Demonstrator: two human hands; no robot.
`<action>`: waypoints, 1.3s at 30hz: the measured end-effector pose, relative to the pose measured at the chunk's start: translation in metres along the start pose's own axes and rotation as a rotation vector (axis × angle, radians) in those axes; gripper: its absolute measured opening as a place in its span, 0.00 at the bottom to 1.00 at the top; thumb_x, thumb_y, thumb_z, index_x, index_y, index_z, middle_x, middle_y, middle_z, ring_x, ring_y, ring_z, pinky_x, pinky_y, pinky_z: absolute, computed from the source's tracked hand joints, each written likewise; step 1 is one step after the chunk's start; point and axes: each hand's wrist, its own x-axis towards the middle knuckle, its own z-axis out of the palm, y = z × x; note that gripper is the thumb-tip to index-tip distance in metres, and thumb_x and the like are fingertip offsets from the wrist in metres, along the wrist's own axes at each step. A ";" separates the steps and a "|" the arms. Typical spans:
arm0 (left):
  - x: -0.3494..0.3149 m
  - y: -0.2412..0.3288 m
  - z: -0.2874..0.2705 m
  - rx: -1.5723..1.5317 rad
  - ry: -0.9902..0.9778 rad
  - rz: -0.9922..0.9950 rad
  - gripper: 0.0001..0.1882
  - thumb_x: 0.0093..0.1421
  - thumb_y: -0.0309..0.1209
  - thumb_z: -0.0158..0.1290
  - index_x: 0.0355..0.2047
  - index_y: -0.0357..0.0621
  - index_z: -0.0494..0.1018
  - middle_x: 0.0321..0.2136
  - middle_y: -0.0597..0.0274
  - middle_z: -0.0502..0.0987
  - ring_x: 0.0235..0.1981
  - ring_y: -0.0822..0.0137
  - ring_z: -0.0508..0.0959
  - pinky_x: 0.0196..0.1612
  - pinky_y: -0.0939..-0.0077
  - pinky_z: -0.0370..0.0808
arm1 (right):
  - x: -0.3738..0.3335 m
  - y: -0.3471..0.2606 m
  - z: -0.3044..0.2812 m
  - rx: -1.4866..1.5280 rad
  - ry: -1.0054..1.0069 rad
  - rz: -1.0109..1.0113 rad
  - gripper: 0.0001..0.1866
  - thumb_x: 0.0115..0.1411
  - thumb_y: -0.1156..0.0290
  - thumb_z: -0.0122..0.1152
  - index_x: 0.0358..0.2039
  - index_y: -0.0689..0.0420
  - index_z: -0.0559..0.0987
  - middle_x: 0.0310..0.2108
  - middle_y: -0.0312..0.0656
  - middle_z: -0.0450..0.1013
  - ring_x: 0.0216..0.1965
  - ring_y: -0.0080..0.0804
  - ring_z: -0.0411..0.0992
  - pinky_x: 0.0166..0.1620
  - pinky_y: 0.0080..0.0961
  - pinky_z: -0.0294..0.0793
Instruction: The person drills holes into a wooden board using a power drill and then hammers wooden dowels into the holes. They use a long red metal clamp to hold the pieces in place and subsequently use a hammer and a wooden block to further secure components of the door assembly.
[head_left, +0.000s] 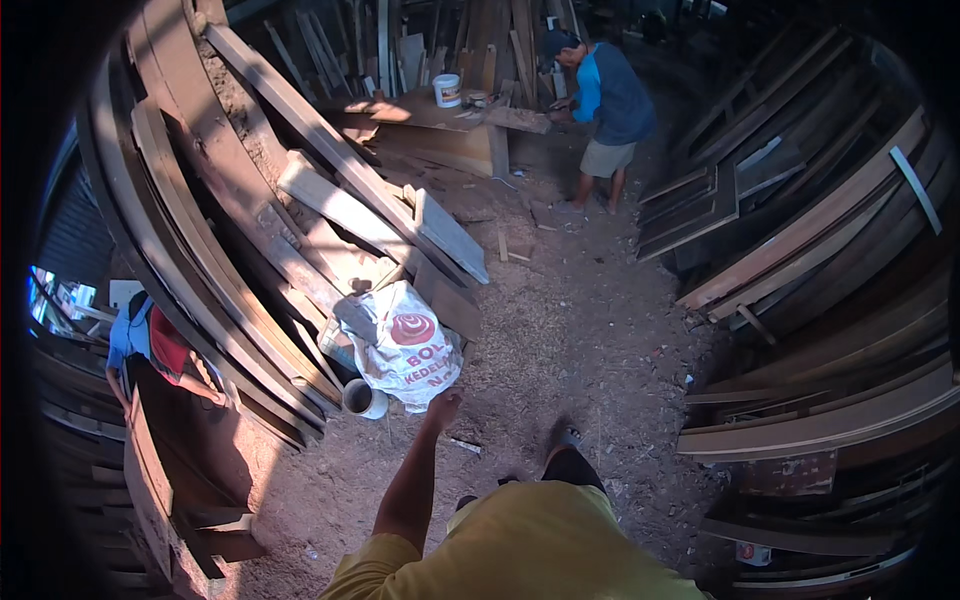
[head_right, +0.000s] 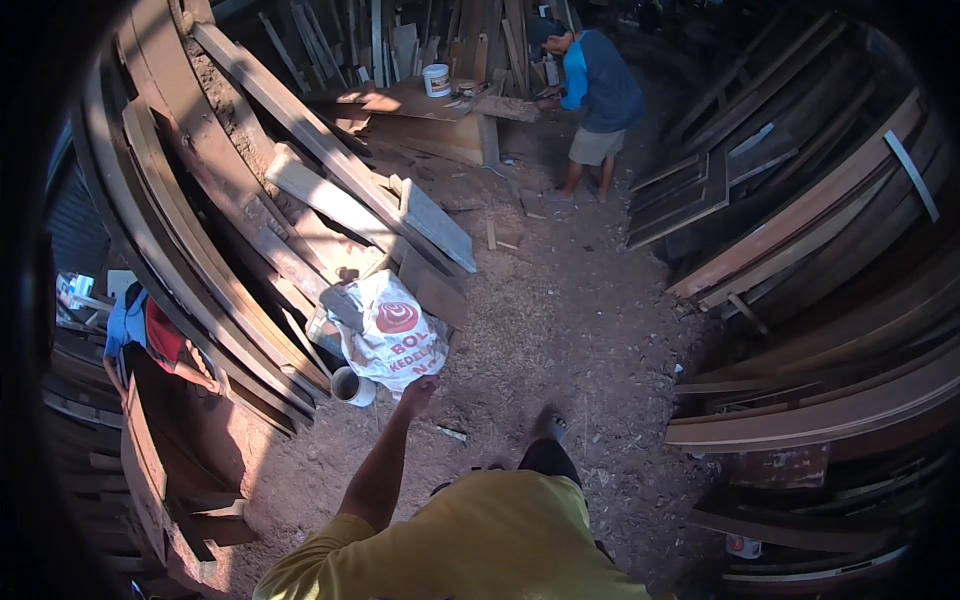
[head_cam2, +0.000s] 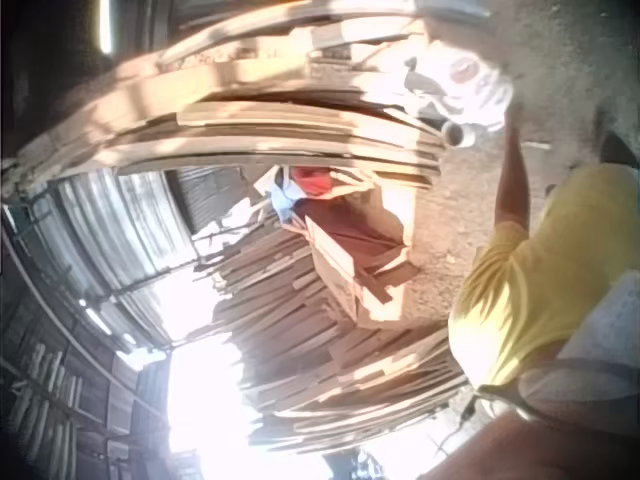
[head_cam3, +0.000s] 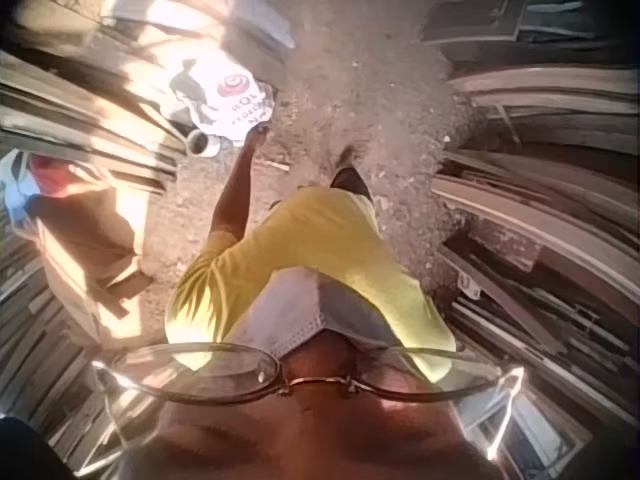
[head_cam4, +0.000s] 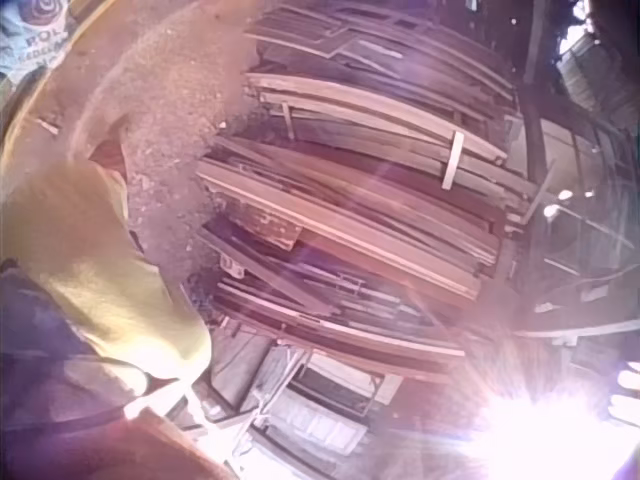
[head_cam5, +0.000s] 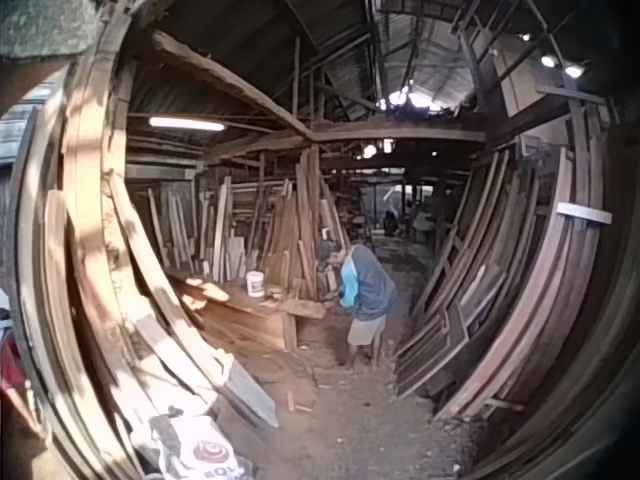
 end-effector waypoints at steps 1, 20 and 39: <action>0.034 0.026 0.003 -0.032 -0.037 -0.018 0.18 0.71 0.40 0.53 0.53 0.48 0.83 0.45 0.45 0.86 0.48 0.46 0.86 0.53 0.55 0.80 | 0.008 -0.018 -0.008 0.013 0.007 0.017 0.13 0.69 0.62 0.68 0.46 0.58 0.85 0.34 0.44 0.85 0.30 0.36 0.83 0.33 0.42 0.83; 0.077 -0.023 0.092 -0.271 -0.442 -0.988 0.18 0.68 0.40 0.58 0.54 0.52 0.85 0.51 0.51 0.87 0.48 0.56 0.87 0.49 0.56 0.82 | 0.248 -0.906 -0.195 -0.082 0.166 -0.902 0.11 0.71 0.67 0.65 0.48 0.59 0.83 0.37 0.45 0.83 0.35 0.32 0.84 0.38 0.33 0.88; 0.755 0.026 -0.179 -0.213 0.466 -0.345 0.19 0.74 0.34 0.57 0.59 0.38 0.81 0.51 0.43 0.86 0.54 0.51 0.86 0.57 0.61 0.81 | 0.377 -1.271 -0.050 -0.345 -0.062 -0.803 0.12 0.70 0.69 0.65 0.49 0.62 0.82 0.40 0.47 0.83 0.36 0.37 0.84 0.39 0.40 0.88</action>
